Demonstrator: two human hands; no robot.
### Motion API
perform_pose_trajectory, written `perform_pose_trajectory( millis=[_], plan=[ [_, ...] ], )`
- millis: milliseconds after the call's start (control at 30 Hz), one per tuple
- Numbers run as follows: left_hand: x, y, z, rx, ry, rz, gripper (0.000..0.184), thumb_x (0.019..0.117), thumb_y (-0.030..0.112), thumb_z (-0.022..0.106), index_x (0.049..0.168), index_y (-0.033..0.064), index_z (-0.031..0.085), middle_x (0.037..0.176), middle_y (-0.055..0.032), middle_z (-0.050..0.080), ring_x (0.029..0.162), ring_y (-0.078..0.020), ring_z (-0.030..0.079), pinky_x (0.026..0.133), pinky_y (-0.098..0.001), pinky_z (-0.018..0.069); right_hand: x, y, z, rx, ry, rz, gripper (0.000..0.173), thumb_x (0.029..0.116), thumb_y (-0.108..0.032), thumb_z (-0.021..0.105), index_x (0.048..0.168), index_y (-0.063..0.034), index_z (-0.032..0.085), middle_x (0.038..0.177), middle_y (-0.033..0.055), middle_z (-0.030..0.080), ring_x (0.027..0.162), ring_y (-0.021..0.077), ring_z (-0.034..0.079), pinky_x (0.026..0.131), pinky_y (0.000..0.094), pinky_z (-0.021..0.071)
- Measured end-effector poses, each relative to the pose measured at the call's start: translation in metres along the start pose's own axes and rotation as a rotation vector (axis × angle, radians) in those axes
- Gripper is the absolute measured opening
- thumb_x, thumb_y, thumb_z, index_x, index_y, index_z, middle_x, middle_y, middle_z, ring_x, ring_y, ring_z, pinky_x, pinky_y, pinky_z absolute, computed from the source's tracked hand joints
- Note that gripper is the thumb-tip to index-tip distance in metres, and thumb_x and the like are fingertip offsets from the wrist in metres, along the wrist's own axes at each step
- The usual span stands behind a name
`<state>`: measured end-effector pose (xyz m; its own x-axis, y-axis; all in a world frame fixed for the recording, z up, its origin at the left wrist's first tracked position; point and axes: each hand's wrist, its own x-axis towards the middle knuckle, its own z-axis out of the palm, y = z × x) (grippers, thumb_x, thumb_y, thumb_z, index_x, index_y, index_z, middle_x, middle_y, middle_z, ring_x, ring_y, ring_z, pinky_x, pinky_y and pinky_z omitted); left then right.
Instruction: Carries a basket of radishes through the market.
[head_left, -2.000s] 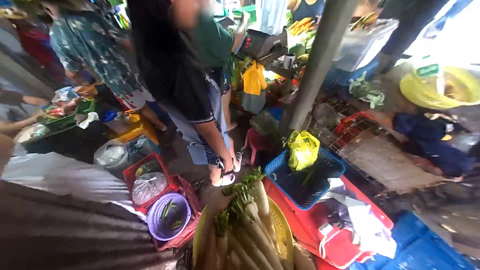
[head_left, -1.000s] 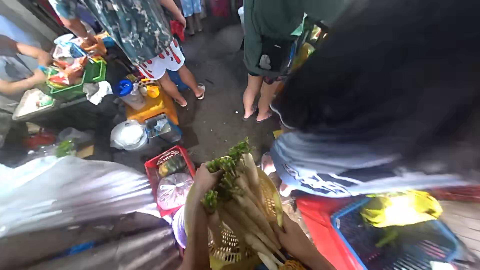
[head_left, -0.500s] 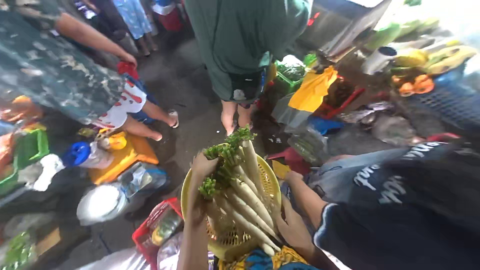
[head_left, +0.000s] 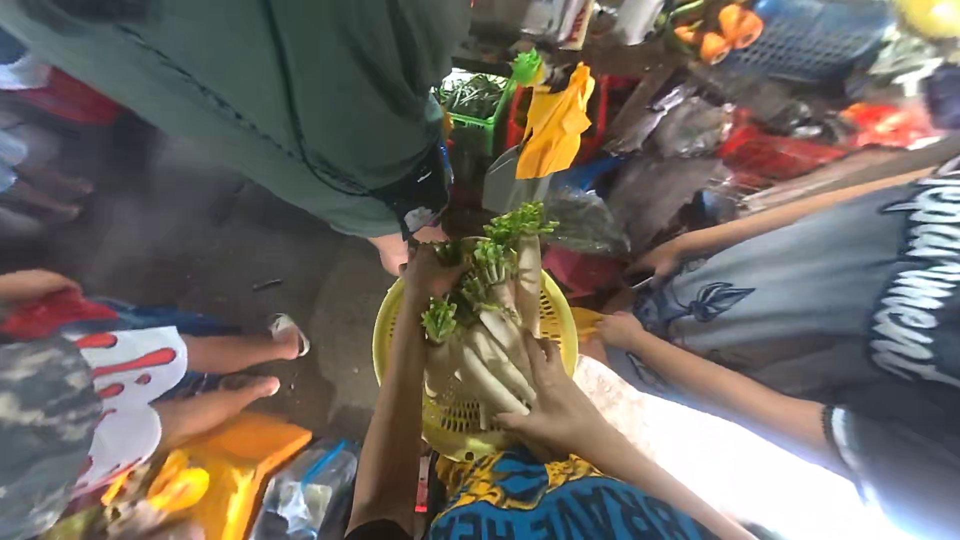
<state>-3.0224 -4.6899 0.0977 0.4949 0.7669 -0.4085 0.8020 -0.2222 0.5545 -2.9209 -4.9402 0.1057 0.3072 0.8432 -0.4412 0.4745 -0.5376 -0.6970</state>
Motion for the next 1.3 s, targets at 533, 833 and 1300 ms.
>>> perform_pose_trajectory(
  millis=[533, 833, 1300],
  plan=[
    [0.135, -0.001, -0.045, -0.122, -0.532, 0.294, 0.051, 0.0976, 0.039, 0.069, 0.128, -0.0012, 0.064, 0.119, -0.0233, 0.067, 0.112, -0.0351, 0.064, 0.103, -0.057, 0.0479, 0.003, -0.034, -0.006, 0.107, 0.207, 0.089, 0.073, 0.0637, -0.043, 0.084, 0.123, -0.0045, 0.065, 0.092, 0.0076, 0.073, 0.081, 0.0175, 0.071, 0.072, 0.0437, 0.0601],
    [0.131, 0.015, -0.045, -0.666, -0.486, 0.243, 0.056, 0.1039, 0.053, 0.043, 0.143, 0.0137, 0.054, 0.137, -0.0075, 0.06, 0.122, -0.0162, 0.059, 0.102, -0.0405, 0.05, 0.014, -0.053, -0.021, 0.209, 0.291, 0.172, 0.077, 0.072, -0.059, 0.076, 0.123, -0.0024, 0.065, 0.096, 0.0065, 0.072, 0.087, 0.0143, 0.069, 0.077, 0.0407, 0.0587],
    [0.118, 0.085, -0.012, -0.178, -0.064, 0.108, 0.078, 0.0931, 0.076, 0.048, 0.101, 0.0023, 0.074, 0.104, -0.0233, 0.071, 0.105, -0.0399, 0.066, 0.091, -0.0626, 0.0494, 0.095, -0.09, 0.046, 0.829, 0.22, 0.449, 0.114, 0.0707, -0.046, 0.091, 0.157, -0.0061, 0.028, 0.134, 0.0168, 0.062, 0.121, 0.0237, 0.064, 0.103, 0.0461, 0.0534]
  ],
)
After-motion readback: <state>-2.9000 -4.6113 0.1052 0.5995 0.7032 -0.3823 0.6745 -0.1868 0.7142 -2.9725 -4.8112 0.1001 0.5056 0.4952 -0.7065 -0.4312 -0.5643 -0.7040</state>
